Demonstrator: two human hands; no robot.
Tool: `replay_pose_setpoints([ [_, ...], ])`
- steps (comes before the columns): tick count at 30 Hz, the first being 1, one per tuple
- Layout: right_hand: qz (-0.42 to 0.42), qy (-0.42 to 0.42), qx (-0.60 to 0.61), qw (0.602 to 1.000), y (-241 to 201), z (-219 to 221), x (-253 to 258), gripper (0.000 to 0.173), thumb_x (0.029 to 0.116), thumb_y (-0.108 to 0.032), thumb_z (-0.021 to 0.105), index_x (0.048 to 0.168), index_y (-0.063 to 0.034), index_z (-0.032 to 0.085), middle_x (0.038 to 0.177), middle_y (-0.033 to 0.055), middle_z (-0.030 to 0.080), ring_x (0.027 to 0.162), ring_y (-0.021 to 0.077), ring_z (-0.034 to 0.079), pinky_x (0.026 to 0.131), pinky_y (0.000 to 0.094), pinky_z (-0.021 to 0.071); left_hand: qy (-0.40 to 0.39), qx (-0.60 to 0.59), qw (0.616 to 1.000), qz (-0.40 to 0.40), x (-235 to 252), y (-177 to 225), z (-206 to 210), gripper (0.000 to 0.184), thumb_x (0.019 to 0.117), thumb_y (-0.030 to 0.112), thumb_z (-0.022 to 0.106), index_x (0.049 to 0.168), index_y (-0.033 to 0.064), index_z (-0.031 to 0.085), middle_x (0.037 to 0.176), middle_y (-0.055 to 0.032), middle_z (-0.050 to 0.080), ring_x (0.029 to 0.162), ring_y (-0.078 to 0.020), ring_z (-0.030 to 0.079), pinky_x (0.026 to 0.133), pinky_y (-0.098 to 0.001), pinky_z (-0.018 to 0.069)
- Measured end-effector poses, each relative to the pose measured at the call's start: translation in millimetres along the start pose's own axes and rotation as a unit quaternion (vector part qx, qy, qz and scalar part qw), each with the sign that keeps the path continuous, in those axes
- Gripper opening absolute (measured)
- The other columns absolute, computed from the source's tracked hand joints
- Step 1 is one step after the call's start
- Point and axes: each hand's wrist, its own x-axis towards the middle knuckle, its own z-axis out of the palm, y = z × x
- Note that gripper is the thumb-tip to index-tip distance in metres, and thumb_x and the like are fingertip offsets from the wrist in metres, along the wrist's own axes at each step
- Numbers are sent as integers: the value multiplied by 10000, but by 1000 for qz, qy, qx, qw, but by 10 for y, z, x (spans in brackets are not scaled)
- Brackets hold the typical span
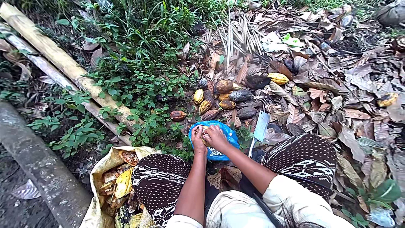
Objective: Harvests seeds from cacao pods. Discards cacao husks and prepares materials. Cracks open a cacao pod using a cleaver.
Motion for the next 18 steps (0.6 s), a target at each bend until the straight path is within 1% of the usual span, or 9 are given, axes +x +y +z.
replay_pose_setpoints([
  [2, 5, -23, 35, 999, 33, -9, 8, 332, 1040, -245, 611, 1244, 4, 691, 1253, 241, 608, 1245, 445, 514, 1050, 608, 411, 7, -4, 1000, 3, -4, -17, -18, 208, 1062, 162, 487, 1228, 55, 553, 980, -64, 645, 858, -123, 647, 781, -311, 561],
  [4, 6, -41, 61, 997, 74, -12, 33, 353, 1019, -260, 649, 1257, -2, 688, 1261, 241, 595, 1240, 451, 504, 1051, 622, 401, 17, -15, 1000, 0, -4, -15, -26, 212, 1062, 161, 488, 1234, 58, 556, 1002, -73, 644, 881, -135, 646, 800, -324, 558],
  [6, 2, -61, 51, 997, 138, 15, 45, 417, 1001, -316, 666, 1315, -41, 672, 1313, 220, 583, 1257, 436, 495, 1050, 625, 395, 28, -16, 999, -11, -6, 0, -23, 212, 1067, 168, 478, 1234, 61, 555, 1007, -73, 638, 882, -142, 641, 801, -328, 553],
  [8, -5, -82, 8, 997, 159, 27, 43, 463, 1016, -374, 627, 1370, -77, 651, 1348, 202, 579, 1271, 422, 491, 1035, 622, 390, 36, -15, 999, -26, -1, 21, -17, 220, 1078, 172, 462, 1242, 51, 546, 1007, -85, 633, 875, -150, 638, 789, -333, 552],
  [10, -10, -101, -47, 994, 147, 3, 31, 469, 1028, -418, 585, 1338, -75, 667, 1327, 189, 595, 1267, 411, 493, 1024, 608, 384, 33, -2, 999, -39, -8, 15, -21, 223, 1081, 173, 460, 1238, 41, 546, 998, -92, 630, 870, -152, 634, 792, -335, 548],
  [12, -6, -111, -72, 991, 170, 3, 17, 508, 1034, -472, 548, 1291, -57, 688, 1307, 184, 612, 1273, 407, 497, 1036, 604, 377, 23, 19, 999, -36, -6, 6, -40, 210, 1072, 159, 481, 1209, 26, 569, 987, -99, 632, 865, -155, 629, 800, -341, 543],
  [15, -15, -62, -30, 998, 260, 98, -9, 531, 1031, -487, 552, 1197, -9, 711, 1240, 212, 623, 1227, 423, 515, 1029, 596, 390, 29, 13, 999, -25, 20, 5, -34, 207, 1069, 180, 488, 1190, 35, 573, 969, -91, 637, 851, -156, 637, 780, -342, 551],
  [16, -17, -38, -9, 999, 274, 115, -21, 523, 1026, -469, 572, 1188, 9, 709, 1229, 226, 620, 1222, 428, 517, 1042, 586, 396, 30, 8, 999, -21, 28, 20, -18, 207, 1067, 181, 489, 1190, 36, 570, 963, -90, 639, 846, -155, 639, 776, -341, 554],
  [18, -34, 19, 43, 998, 276, 109, -36, 470, 992, -371, 663, 1204, 47, 693, 1229, 265, 616, 1225, 434, 545, 1073, 559, 433, 32, -8, 999, -21, 49, 55, -2, 226, 1077, 194, 473, 1216, 38, 558, 973, -93, 639, 854, -160, 643, 774, -347, 560],
])
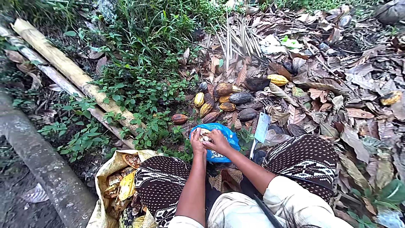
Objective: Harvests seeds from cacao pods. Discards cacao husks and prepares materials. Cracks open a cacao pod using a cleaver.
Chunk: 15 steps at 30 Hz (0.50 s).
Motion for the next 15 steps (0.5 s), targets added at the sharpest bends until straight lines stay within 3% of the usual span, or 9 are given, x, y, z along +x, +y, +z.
replay_pose_setpoints([
  [2, -49, 36, 16, 998, -12, -41, 3, 402, 947, -231, 720, 1265, 9, 667, 1272, 261, 595, 1250, 423, 547, 1074, 540, 462, -3, -19, 1000, -19, 11, 27, -8, 263, 1095, 237, 435, 1246, 51, 545, 1000, -95, 642, 876, -166, 646, 777, -357, 560],
  [4, -90, 21, -22, 996, -36, -110, 28, 438, 922, -120, 687, 1357, -79, 658, 1346, 233, 579, 1279, 425, 522, 1064, 573, 448, -8, -24, 999, -42, -1, 47, 20, 259, 1102, 271, 416, 1190, 75, 561, 955, -79, 652, 837, -158, 650, 727, -346, 557],
  [6, -104, 3, -70, 992, -69, -150, 51, 482, 900, -75, 657, 1379, -139, 661, 1353, 205, 589, 1265, 418, 522, 1033, 591, 439, -30, -37, 997, -62, -29, 78, 46, 275, 1109, 287, 388, 1181, 82, 558, 942, -72, 655, 836, -157, 657, 746, -349, 567],
  [12, -65, -52, -159, 984, -88, -149, 37, 396, 918, -139, 660, 1310, -79, 684, 1320, 191, 585, 1216, 395, 541, 985, 565, 448, -60, 29, 996, -58, -31, 65, 16, 214, 1081, 217, 467, 1188, 65, 572, 944, -71, 645, 820, -141, 637, 735, -328, 551],
  [15, -36, -33, -129, 990, -42, -119, 19, 275, 933, -189, 686, 1150, -30, 742, 1266, 220, 600, 1220, 411, 539, 1020, 559, 447, -38, 26, 998, -39, -28, 57, 21, 214, 1063, 202, 513, 1201, 58, 590, 971, -81, 653, 841, -150, 644, 747, -337, 556],
])
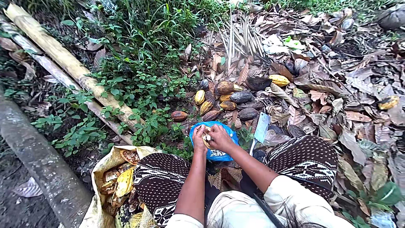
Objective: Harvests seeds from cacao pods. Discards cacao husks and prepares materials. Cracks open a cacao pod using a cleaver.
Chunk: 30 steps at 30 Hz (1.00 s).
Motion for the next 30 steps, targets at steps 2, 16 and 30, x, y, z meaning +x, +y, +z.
replay_pose_setpoints([
  [2, 50, 0, 10, 999, 7, 44, -14, 290, 965, -250, 679, 1128, -22, 752, 1252, 229, 597, 1215, 408, 539, 1037, 536, 452, 22, -20, 1000, 9, 36, -3, -12, 219, 1067, 213, 515, 1207, 56, 579, 984, -86, 656, 848, -157, 649, 744, -341, 561],
  [16, 93, 20, 118, 988, -181, 30, 3, 305, 969, -71, 629, 1258, 3, 693, 1238, 205, 677, 1227, 421, 548, 1054, 587, 402, -20, 29, 999, 29, -48, -15, 57, 229, 1049, 165, 539, 1247, 55, 566, 1021, -74, 641, 877, -128, 634, 795, -319, 548],
  [30, 198, -75, 255, 944, -120, -32, 74, 305, 963, -169, 643, 1179, 40, 692, 1345, 241, 569, 1325, 440, 433, 1108, 627, 324, 5, 19, 999, 45, 14, -112, 10, 232, 1035, 159, 559, 1234, 42, 574, 1028, -87, 646, 889, -145, 636, 805, -339, 551],
])
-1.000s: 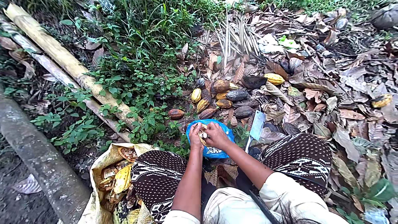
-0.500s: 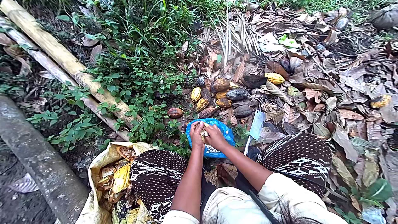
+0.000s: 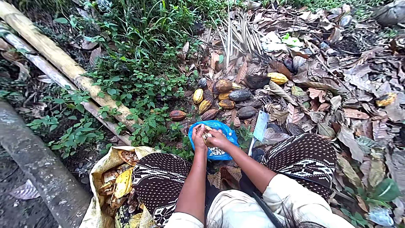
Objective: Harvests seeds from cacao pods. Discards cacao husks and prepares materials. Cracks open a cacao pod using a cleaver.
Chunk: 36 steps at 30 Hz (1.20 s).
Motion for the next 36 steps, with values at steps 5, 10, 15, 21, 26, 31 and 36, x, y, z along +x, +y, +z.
replay_pose_setpoints([
  [5, -20, -1, 161, 987, -27, -12, -35, 347, 1068, -119, 468, 1355, 8, 617, 1395, 265, 576, 1299, 369, 541, 1103, 523, 409, 9, -29, 1000, -2, 29, 1, 14, 261, 1045, 184, 542, 1262, 40, 552, 1032, -101, 643, 905, -160, 641, 818, -351, 557],
  [10, -40, -23, 130, 990, 2, 16, -39, 362, 1125, -160, 383, 1338, 45, 592, 1237, 261, 639, 1109, 296, 634, 991, 442, 495, 11, -16, 1000, -5, -15, 17, 26, 206, 1040, 159, 552, 1207, 42, 584, 981, -81, 654, 854, -142, 649, 777, -325, 561],
  [15, -143, -28, -3, 989, 170, 16, 60, 364, 1074, -97, 487, 1391, 60, 572, 1357, 274, 606, 1298, 413, 534, 1148, 516, 373, 35, -42, 998, -10, 31, 21, 1, 227, 1048, 169, 548, 1226, 30, 568, 991, -90, 651, 842, -144, 647, 749, -320, 563],
  [21, -154, 48, -99, 982, 222, 102, 75, 303, 1028, -102, 584, 1259, 85, 644, 1257, 271, 651, 1244, 439, 558, 1113, 542, 406, 40, -45, 998, -7, 34, 57, 25, 233, 1042, 177, 563, 1233, 44, 569, 1001, -90, 659, 839, -143, 655, 731, -316, 567],
  [26, -127, 63, -206, 968, 199, 96, 52, 335, 1052, -222, 568, 1193, 59, 683, 1244, 260, 626, 1269, 452, 515, 1076, 584, 404, 51, -70, 996, -8, 39, 80, 20, 244, 1044, 172, 555, 1248, 40, 560, 1048, -110, 646, 910, -179, 646, 809, -370, 562],
  [31, -118, 84, -285, 947, 234, 131, 37, 383, 1057, -262, 549, 1143, 89, 676, 1214, 272, 646, 1259, 442, 543, 1065, 564, 411, 63, -62, 996, -7, 28, 81, 18, 240, 1036, 164, 572, 1237, 33, 562, 1035, -114, 650, 901, -184, 651, 803, -375, 566],
  [36, -137, 79, -268, 950, 487, 82, 97, 371, 1075, -264, 520, 1151, 67, 670, 1260, 274, 607, 1275, 453, 519, 1057, 589, 409, 86, -33, 995, 26, 107, 148, -32, 272, 1020, 179, 604, 1245, 33, 554, 1030, -116, 648, 906, -184, 649, 824, -381, 563],
])
